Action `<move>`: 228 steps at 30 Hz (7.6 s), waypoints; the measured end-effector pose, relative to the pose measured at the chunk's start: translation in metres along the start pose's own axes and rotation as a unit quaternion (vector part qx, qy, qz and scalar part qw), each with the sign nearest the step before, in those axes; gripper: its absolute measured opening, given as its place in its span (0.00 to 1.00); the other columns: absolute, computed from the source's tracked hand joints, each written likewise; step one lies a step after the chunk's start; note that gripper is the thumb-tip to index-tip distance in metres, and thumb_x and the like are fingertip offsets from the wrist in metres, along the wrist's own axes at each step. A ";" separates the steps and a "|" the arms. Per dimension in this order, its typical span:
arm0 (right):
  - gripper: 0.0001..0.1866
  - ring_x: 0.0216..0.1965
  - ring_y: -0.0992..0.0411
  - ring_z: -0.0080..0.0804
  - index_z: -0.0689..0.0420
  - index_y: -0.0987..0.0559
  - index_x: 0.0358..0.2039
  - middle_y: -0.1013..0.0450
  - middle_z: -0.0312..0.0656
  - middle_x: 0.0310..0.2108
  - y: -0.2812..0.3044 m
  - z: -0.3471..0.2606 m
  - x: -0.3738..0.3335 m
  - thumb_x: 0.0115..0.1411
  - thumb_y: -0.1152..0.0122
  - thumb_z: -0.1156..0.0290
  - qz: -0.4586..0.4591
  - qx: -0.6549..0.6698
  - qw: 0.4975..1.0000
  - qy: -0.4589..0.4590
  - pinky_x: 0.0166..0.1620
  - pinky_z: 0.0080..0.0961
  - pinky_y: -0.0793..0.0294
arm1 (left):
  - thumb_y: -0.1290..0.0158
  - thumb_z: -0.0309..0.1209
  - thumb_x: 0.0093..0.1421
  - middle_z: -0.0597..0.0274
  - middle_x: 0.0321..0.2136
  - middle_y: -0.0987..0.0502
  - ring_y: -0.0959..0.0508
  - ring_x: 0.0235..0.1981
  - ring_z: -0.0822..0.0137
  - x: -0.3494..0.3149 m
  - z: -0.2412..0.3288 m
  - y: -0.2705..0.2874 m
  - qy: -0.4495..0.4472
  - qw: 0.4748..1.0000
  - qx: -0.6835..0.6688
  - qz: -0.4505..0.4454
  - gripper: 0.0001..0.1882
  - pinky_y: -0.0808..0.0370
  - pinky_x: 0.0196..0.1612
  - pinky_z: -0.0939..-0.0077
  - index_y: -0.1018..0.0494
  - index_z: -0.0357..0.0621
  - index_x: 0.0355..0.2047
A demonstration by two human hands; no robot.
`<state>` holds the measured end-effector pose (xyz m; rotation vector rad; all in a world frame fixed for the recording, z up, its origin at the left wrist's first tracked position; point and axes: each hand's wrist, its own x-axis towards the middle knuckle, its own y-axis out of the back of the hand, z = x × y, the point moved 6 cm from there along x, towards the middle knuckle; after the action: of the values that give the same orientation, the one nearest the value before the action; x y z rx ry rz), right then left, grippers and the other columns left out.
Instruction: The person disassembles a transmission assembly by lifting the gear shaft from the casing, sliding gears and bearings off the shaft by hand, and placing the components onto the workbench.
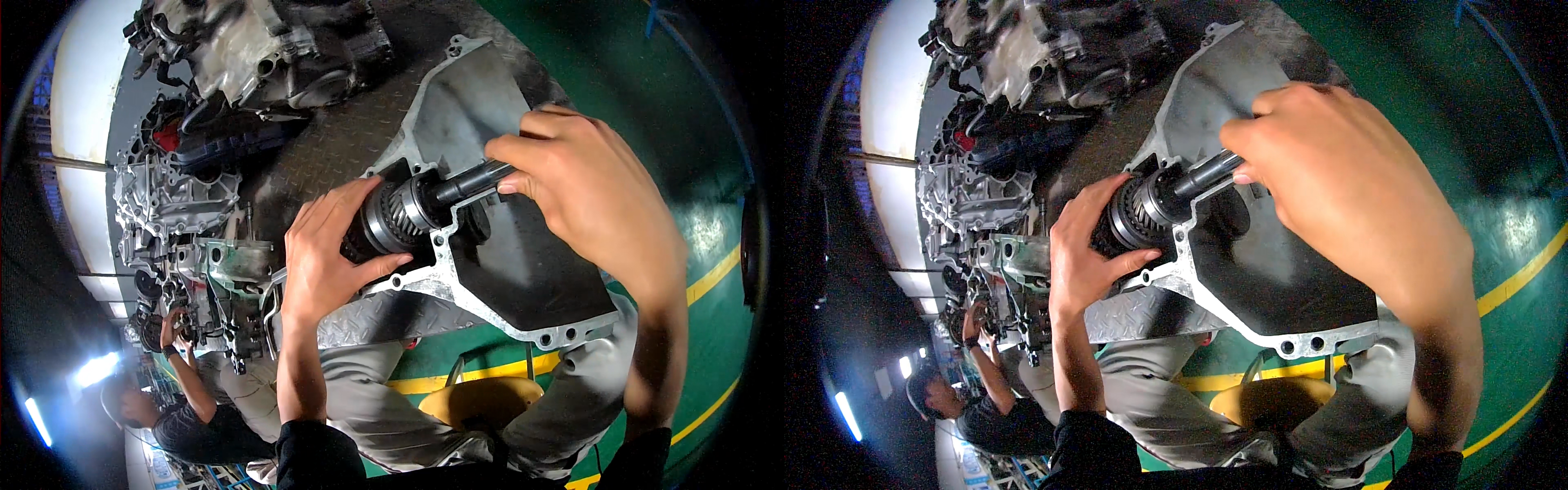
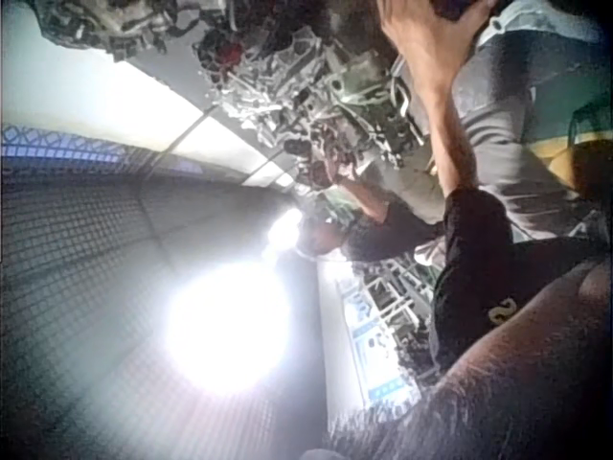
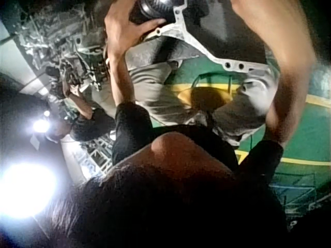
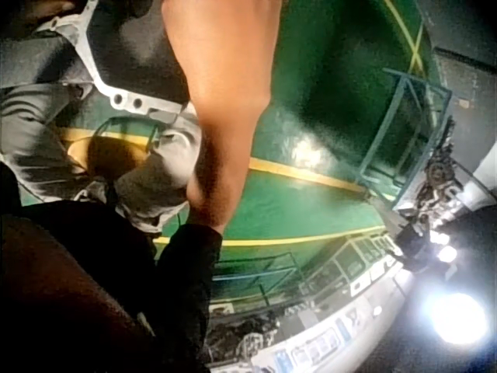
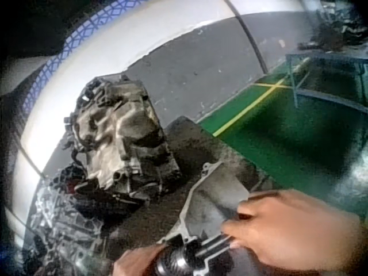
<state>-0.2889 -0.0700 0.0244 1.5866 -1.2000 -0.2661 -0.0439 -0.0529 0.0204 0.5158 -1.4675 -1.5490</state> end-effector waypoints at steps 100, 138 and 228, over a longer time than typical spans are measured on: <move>0.15 0.37 0.22 0.49 0.67 0.23 0.33 0.22 0.56 0.34 -0.023 0.004 0.021 0.70 0.46 0.65 -0.103 0.030 0.986 -0.127 0.40 0.37 0.26 | 0.55 0.43 0.71 0.40 0.20 0.21 0.19 0.26 0.40 -0.106 -0.114 -0.001 0.233 0.963 0.097 0.093 0.30 0.22 0.34 0.49 0.22 0.36 0.17; 0.15 0.45 0.25 0.28 0.62 0.20 0.42 0.24 0.38 0.41 -0.014 0.017 0.001 0.53 0.28 0.79 -0.030 0.289 0.949 -0.121 0.52 0.27 0.26 | 0.39 0.28 0.64 0.63 0.31 0.21 0.25 0.32 0.72 -0.176 -0.166 0.023 0.234 0.909 -0.344 0.038 0.13 0.26 0.38 0.74 0.24 0.33 0.44; 0.14 0.48 0.28 0.49 0.58 0.23 0.41 0.25 0.46 0.40 0.000 -0.017 -0.006 0.58 0.32 0.66 0.013 0.038 0.998 0.046 0.53 0.44 0.30 | 0.52 0.37 0.72 0.37 0.26 0.27 0.30 0.32 0.37 -0.168 -0.214 -0.035 0.281 0.956 0.012 0.079 0.24 0.34 0.39 0.45 0.28 0.28 0.23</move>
<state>-0.2796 -0.0548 0.0290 1.6314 -1.1699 -0.1304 0.2005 -0.0384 -0.1026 0.7605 -1.0562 -1.1332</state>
